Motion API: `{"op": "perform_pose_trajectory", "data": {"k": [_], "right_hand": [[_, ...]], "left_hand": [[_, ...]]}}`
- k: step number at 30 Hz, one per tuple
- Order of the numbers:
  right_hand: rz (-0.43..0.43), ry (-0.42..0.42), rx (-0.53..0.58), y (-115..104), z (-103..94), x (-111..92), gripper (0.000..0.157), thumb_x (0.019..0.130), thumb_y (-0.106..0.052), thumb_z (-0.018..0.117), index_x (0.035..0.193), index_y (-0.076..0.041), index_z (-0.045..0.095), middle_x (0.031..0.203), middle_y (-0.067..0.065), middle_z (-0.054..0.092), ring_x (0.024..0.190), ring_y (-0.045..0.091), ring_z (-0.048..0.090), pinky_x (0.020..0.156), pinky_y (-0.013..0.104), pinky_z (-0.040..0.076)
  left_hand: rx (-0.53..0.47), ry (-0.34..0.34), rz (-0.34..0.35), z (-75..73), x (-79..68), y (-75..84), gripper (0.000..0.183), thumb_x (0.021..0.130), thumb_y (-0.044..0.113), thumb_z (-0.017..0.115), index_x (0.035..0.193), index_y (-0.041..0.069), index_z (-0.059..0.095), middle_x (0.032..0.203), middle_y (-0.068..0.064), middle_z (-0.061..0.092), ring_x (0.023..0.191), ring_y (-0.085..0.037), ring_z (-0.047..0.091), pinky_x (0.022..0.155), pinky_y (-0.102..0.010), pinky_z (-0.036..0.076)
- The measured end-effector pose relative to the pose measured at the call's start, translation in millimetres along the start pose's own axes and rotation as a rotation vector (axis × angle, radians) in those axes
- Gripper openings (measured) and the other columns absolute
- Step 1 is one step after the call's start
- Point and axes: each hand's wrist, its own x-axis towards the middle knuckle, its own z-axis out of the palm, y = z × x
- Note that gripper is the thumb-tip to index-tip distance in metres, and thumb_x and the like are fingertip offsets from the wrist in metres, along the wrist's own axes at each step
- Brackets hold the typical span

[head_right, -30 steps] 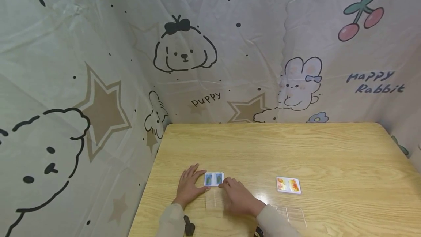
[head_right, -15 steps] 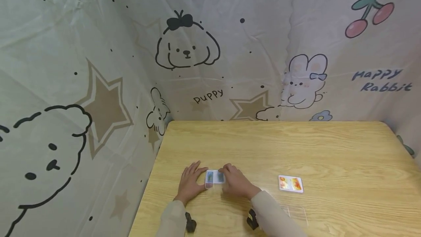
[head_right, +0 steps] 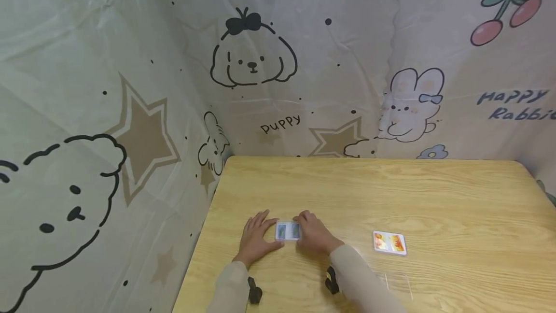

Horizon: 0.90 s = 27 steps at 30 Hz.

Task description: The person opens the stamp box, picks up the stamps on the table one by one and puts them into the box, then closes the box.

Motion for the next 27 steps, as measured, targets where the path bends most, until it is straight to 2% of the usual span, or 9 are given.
{"op": "perform_pose_trajectory", "data": {"k": [7, 15, 27], "right_hand": [[0.0, -0.009, 0.023, 1.3, -1.0, 4.5, 0.059, 0.073, -0.009, 0.075, 0.125, 0.007, 0.054, 0.117, 0.019, 0.051, 0.102, 0.031, 0.054, 0.087, 0.05, 0.049], [0.007, -0.018, 0.001, 2.1, 5.2, 5.7, 0.058, 0.075, -0.009, 0.076, 0.126, 0.006, 0.054, 0.118, 0.019, 0.052, 0.104, 0.031, 0.054, 0.088, 0.05, 0.049], [0.036, -0.034, 0.036, -2.3, 3.3, 5.5, 0.056, 0.077, -0.008, 0.075, 0.128, 0.005, 0.055, 0.119, 0.019, 0.052, 0.104, 0.031, 0.053, 0.09, 0.051, 0.048]], "left_hand": [[-0.023, -0.022, -0.009, -3.1, 2.7, 1.0, 0.079, 0.072, 0.076, 0.063, 0.138, 0.035, 0.05, 0.159, 0.002, 0.029, 0.148, -0.024, 0.023, 0.123, -0.049, 0.014], [-0.039, -0.022, -0.004, -3.0, 2.7, 1.5, 0.079, 0.072, 0.077, 0.061, 0.139, 0.037, 0.048, 0.159, 0.002, 0.029, 0.148, -0.024, 0.023, 0.123, -0.049, 0.014], [-0.008, -0.01, -0.006, 1.2, 2.6, -0.9, 0.074, 0.075, 0.075, 0.061, 0.138, 0.038, 0.05, 0.159, 0.003, 0.029, 0.148, -0.024, 0.024, 0.122, -0.049, 0.016]]}}
